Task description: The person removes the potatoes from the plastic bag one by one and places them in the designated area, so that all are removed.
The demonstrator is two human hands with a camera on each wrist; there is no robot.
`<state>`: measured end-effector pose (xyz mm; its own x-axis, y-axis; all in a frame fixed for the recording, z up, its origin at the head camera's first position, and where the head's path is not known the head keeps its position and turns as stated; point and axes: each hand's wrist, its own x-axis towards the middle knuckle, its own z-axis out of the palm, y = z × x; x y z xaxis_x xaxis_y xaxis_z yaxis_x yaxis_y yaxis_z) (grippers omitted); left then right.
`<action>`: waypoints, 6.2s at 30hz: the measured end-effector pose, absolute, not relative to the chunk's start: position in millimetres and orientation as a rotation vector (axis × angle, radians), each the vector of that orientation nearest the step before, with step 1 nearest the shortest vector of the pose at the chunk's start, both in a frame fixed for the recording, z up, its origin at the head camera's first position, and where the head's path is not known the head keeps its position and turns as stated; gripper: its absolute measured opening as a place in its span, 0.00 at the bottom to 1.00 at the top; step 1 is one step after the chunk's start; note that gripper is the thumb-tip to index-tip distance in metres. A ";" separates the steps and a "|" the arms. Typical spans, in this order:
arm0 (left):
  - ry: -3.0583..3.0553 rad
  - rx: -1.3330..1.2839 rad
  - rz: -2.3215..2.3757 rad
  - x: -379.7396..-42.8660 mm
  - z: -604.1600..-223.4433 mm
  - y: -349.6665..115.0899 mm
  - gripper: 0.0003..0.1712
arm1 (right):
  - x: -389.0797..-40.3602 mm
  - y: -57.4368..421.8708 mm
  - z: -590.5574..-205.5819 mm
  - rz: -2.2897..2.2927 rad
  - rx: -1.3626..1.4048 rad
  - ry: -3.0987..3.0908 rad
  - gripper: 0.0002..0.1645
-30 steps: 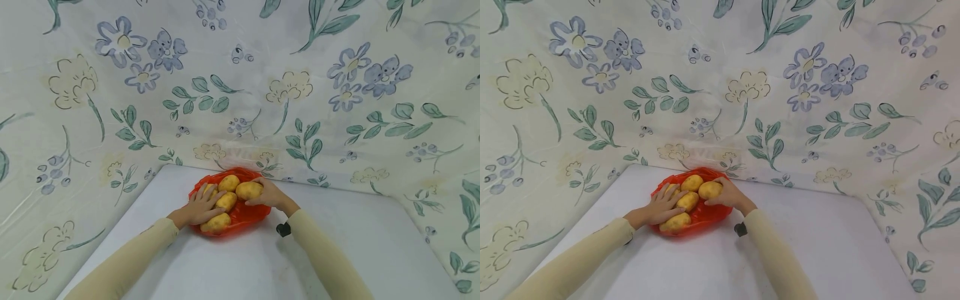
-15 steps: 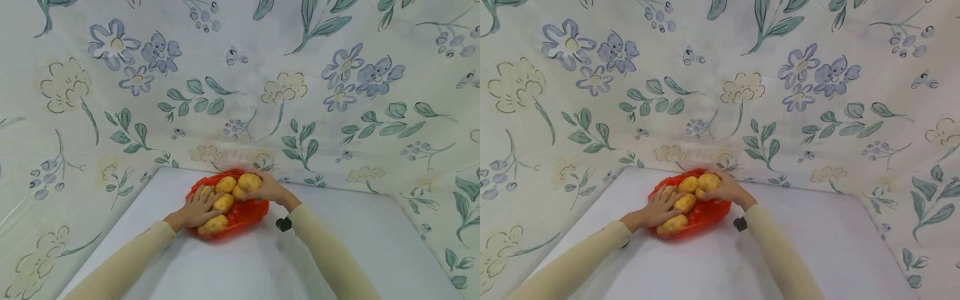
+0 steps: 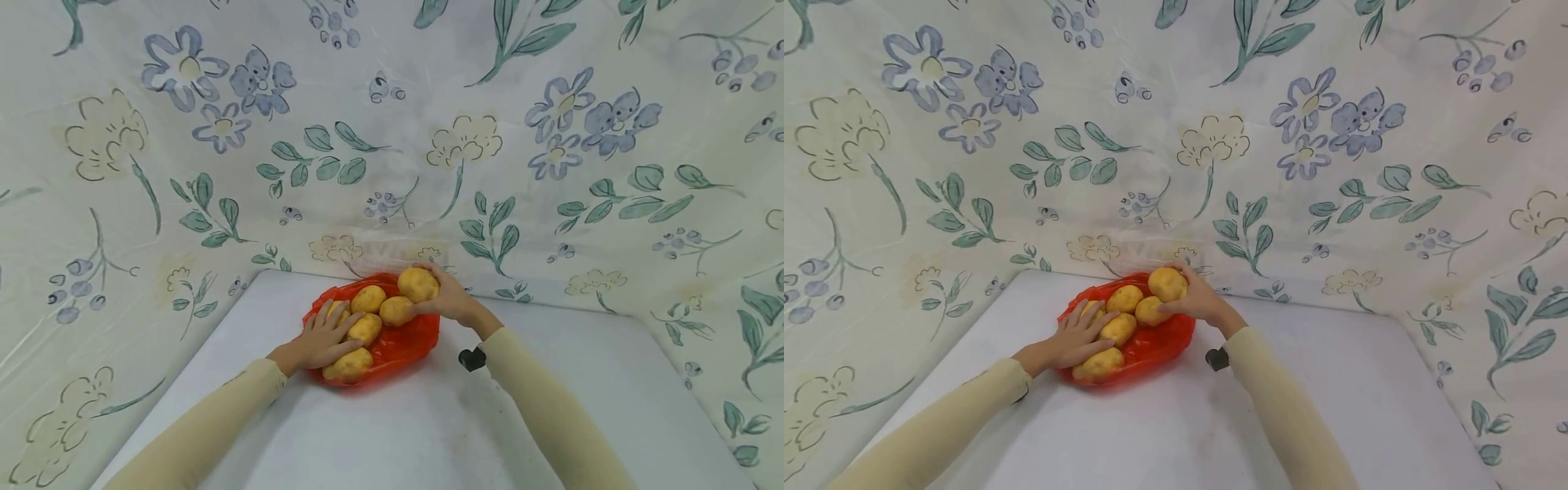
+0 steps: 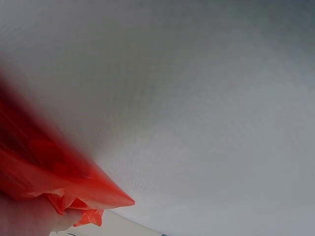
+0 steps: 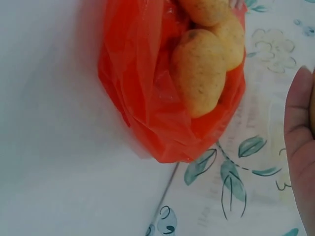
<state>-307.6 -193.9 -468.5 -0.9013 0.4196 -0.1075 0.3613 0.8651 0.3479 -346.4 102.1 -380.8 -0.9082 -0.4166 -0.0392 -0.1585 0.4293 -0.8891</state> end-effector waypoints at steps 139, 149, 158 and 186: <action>2.843 0.610 0.508 -304.4 -465.4 -193.6 0.43 | -369.0 173.1 -476.6 -1.515 0.129 2.504 0.55; 2.842 0.603 0.503 -305.4 -465.3 -193.3 0.43 | -369.6 174.6 -477.7 -1.544 0.127 2.474 0.56; 2.837 0.594 0.515 -306.3 -469.0 -194.2 0.43 | -373.1 170.6 -481.6 -1.527 0.120 2.490 0.56; 2.847 0.600 0.513 -306.3 -467.0 -192.5 0.43 | -371.5 172.3 -476.4 -1.443 0.148 2.438 0.60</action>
<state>-306.3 -192.5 -467.0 -0.9008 0.4203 -0.1092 0.3558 0.8585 0.3693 -371.5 172.3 -476.4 -0.9487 -0.0646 -0.3095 0.2402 0.4891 -0.8385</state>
